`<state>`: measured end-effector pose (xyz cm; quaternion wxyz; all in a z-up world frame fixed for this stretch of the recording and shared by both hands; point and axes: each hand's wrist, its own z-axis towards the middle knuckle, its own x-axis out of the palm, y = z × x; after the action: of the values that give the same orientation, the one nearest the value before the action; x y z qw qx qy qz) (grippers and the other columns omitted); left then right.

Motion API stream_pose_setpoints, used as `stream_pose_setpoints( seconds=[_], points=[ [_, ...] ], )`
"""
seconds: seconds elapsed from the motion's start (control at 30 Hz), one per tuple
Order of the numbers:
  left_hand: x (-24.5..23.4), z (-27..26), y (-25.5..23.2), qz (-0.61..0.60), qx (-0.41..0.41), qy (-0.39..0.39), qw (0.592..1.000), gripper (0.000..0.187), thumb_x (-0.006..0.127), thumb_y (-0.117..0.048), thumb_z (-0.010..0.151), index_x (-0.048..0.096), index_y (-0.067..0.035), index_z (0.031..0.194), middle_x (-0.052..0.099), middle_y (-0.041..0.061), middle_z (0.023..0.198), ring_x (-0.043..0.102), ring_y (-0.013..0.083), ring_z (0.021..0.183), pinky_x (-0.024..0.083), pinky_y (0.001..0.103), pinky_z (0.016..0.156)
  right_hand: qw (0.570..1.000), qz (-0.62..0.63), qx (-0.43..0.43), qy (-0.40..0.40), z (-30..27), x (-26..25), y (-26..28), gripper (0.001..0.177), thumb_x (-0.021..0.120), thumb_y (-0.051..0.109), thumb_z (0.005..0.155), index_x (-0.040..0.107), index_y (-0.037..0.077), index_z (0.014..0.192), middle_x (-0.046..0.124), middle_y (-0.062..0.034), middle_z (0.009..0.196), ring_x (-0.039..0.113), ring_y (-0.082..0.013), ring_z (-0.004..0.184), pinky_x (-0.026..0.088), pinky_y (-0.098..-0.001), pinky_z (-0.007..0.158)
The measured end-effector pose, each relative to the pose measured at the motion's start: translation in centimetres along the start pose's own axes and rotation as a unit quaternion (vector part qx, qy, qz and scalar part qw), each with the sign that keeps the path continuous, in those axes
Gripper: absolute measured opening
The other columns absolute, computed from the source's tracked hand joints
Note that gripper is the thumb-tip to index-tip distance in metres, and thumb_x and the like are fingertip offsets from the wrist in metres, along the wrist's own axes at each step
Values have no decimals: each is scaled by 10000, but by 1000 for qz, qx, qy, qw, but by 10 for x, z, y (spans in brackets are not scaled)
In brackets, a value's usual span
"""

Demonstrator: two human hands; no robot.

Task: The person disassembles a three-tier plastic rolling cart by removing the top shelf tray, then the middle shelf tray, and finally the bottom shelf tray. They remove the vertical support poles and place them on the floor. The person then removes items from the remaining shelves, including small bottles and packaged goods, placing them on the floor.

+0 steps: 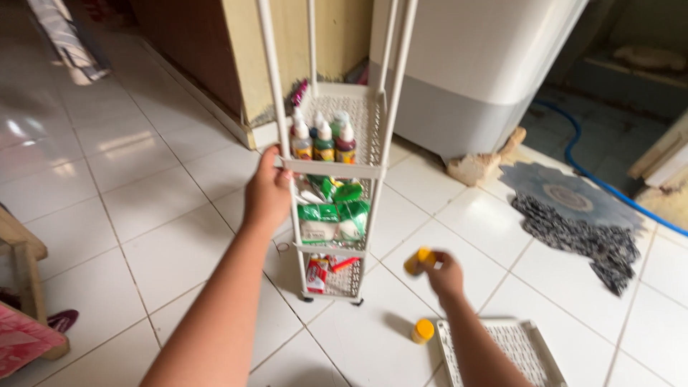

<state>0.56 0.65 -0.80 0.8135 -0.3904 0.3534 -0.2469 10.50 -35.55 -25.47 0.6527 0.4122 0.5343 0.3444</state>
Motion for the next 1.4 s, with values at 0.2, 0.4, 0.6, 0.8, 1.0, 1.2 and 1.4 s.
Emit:
stream_pose_setpoints(
  seconds=[0.2, 0.4, 0.6, 0.8, 1.0, 1.2, 1.4],
  points=[
    [-4, -2, -4, -17, -7, 18, 1000, 427, 561, -106, 1020, 477, -194, 1429, 789, 56, 998, 745, 184, 921, 553, 347, 837, 980, -137, 106, 94, -84, 11, -90, 584, 862, 152, 702, 662, 68, 1244, 735, -136, 1189, 727, -275, 1061, 575, -379, 947],
    [-8, -4, -10, -23, -17, 44, 999, 417, 530, -93, 1039, 443, -186, 1436, 790, 37, 1006, 728, 153, 928, 540, 321, 857, 946, -274, 61, 161, -134, 23, -115, 551, 801, 139, 766, 609, 133, 1282, 677, -120, 1259, 671, -303, 1161, 533, -386, 1037],
    [-9, -4, -13, -3, -15, 44, 999, 416, 525, -102, 1041, 432, -193, 1436, 792, 26, 1037, 723, 140, 970, 520, 319, 885, 923, -315, 84, 207, -162, 29, -116, 509, 678, 55, 858, 551, 153, 1341, 612, -73, 1360, 629, -294, 1230, 523, -399, 1050],
    [-9, -3, -13, -13, -19, 47, 999, 415, 517, -96, 1045, 427, -195, 1438, 795, 29, 1048, 729, 134, 992, 516, 311, 901, 921, -319, 93, 203, -168, 27, -104, 661, 658, 20, 869, 416, 158, 1469, 519, -91, 1442, 621, -302, 1239, 523, -397, 1057],
    [-8, -2, -11, -22, -19, 51, 998, 420, 512, -89, 1046, 424, -194, 1443, 794, 36, 1044, 728, 137, 984, 518, 311, 903, 918, -333, 74, 205, -161, 16, -80, 697, 693, 76, 880, 372, 152, 1495, 476, -122, 1483, 617, -298, 1257, 527, -389, 1069],
    [-8, 0, -7, -18, -2, 52, 999, 419, 525, -76, 1040, 435, -184, 1434, 797, 39, 1048, 732, 138, 1001, 510, 314, 920, 900, -365, 87, 222, -161, 0, -43, 677, 732, 274, 920, 387, 122, 1483, 530, -120, 1436, 618, -267, 1270, 538, -371, 1066],
    [-7, 1, -5, -26, 2, 47, 999, 431, 539, -62, 1031, 446, -183, 1434, 794, 49, 1037, 737, 144, 990, 526, 321, 907, 899, -382, 40, 210, -151, -9, -11, 773, 758, 384, 893, 367, 130, 1510, 480, -114, 1505, 587, -279, 1312, 525, -385, 1085]
  ],
)
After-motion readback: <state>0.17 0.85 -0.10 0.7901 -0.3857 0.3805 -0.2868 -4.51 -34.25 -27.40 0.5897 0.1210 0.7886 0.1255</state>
